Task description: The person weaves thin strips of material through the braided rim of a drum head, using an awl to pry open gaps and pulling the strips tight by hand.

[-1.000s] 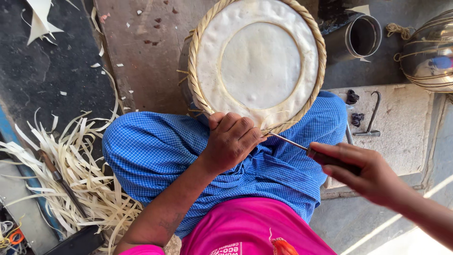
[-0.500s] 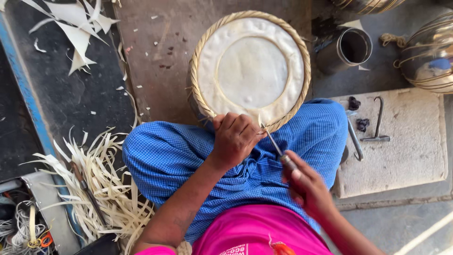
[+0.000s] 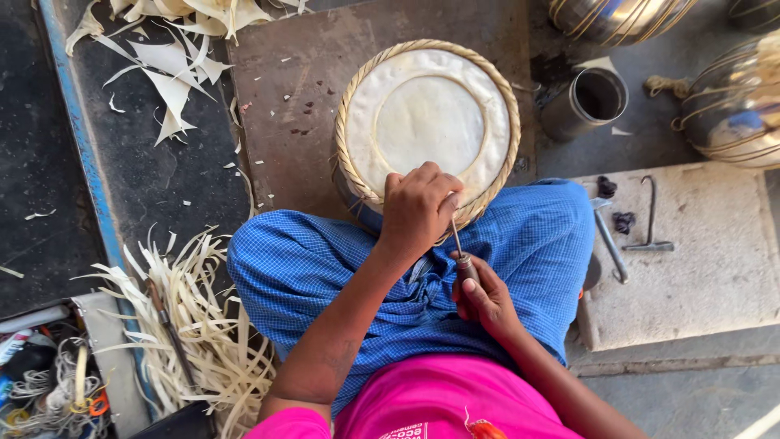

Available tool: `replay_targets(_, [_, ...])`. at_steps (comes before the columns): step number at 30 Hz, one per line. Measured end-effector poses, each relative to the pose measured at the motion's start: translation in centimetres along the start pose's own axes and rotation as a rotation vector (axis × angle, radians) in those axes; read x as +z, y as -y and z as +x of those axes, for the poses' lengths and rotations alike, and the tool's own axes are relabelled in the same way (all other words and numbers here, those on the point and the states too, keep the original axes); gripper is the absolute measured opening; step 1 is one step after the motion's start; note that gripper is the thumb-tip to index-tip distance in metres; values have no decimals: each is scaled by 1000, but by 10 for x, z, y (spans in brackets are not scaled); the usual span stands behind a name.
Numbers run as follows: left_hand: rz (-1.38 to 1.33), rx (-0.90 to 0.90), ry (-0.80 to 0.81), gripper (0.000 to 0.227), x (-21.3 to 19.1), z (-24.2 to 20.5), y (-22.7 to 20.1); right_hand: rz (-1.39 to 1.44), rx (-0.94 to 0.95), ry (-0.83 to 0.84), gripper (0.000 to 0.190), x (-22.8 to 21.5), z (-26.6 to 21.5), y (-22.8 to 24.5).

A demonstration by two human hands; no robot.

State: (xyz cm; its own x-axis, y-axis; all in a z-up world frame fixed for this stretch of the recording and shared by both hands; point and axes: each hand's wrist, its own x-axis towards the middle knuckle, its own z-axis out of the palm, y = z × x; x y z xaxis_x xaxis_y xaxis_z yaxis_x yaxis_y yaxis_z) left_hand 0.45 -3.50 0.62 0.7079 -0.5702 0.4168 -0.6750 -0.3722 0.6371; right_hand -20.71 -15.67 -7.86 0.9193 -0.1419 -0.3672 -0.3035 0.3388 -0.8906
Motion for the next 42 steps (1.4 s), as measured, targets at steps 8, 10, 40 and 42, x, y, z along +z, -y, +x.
replay_targets(8, [-37,226,-67,15,-5,-24,3,-285,-255,-235,39,3,22,79])
replay_targets(10, [29,246,-63,17,-6,-26,-3,-325,-176,-190,38,11,36,92])
replay_targets(40, [-14,-279,-170,10,-10,-30,-30,-914,-170,-193,32,31,19,132])
replay_targets(42, [65,-258,-185,10,-10,-29,-31,-838,-135,-90,42,33,11,119])
